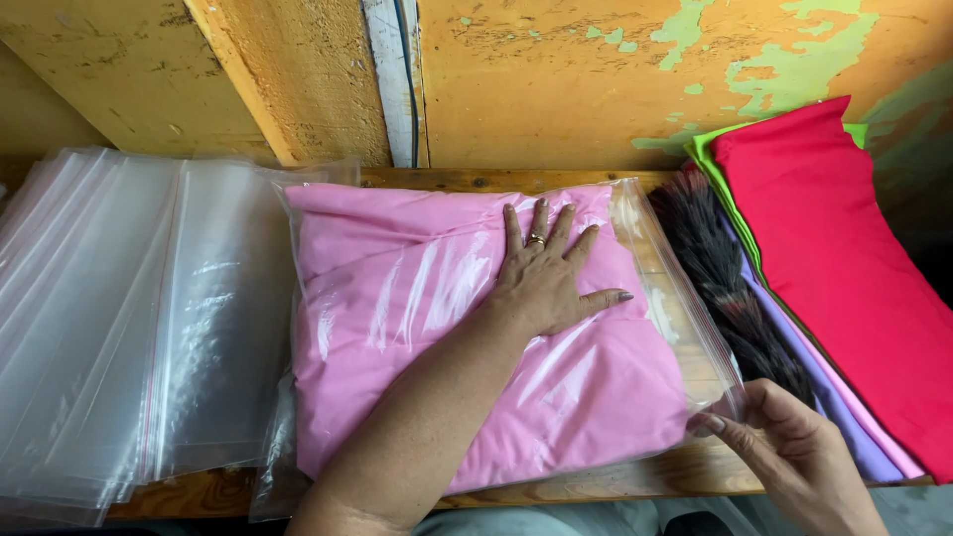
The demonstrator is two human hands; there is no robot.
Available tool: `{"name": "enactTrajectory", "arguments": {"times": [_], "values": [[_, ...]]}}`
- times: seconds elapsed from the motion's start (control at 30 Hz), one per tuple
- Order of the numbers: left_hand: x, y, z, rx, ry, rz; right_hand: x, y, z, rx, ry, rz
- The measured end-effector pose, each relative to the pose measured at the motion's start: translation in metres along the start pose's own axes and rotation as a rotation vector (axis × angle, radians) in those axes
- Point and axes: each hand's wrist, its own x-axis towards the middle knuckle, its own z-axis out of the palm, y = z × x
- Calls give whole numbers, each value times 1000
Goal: The person brushes a folded pink cloth with a small brush, then places it into a clear plastic bag and seals the bag. The person continues to brush the bagged cloth afterward.
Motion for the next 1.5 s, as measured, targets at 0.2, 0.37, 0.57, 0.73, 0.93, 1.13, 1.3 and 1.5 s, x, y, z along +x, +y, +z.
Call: {"name": "enactTrajectory", "arguments": {"times": [0.2,0.37,0.57,0.73,0.93,1.13,1.3,1.5], "values": [[0,0,-1,1,13,1,11,-8,10,-17,-212,183],[-1,0,-1,8,3,3,30,13,15,305,-393,228],[-2,1,-5,4,-31,-5,42,-2,26,-31,-718,152],[-5,1,-10,-80,-52,-15,53,3,24,-399,-845,32],[-1,0,-4,-38,-48,-12,42,-10,13,-180,-813,80],[2,-2,1,3,-32,-4,30,-9,-7,117,-286,286],[2,0,0,8,-28,0,36,-38,5,-172,-136,323],[0,-1,1,-11,-14,-5,50,-3,17,221,-383,339]]}}
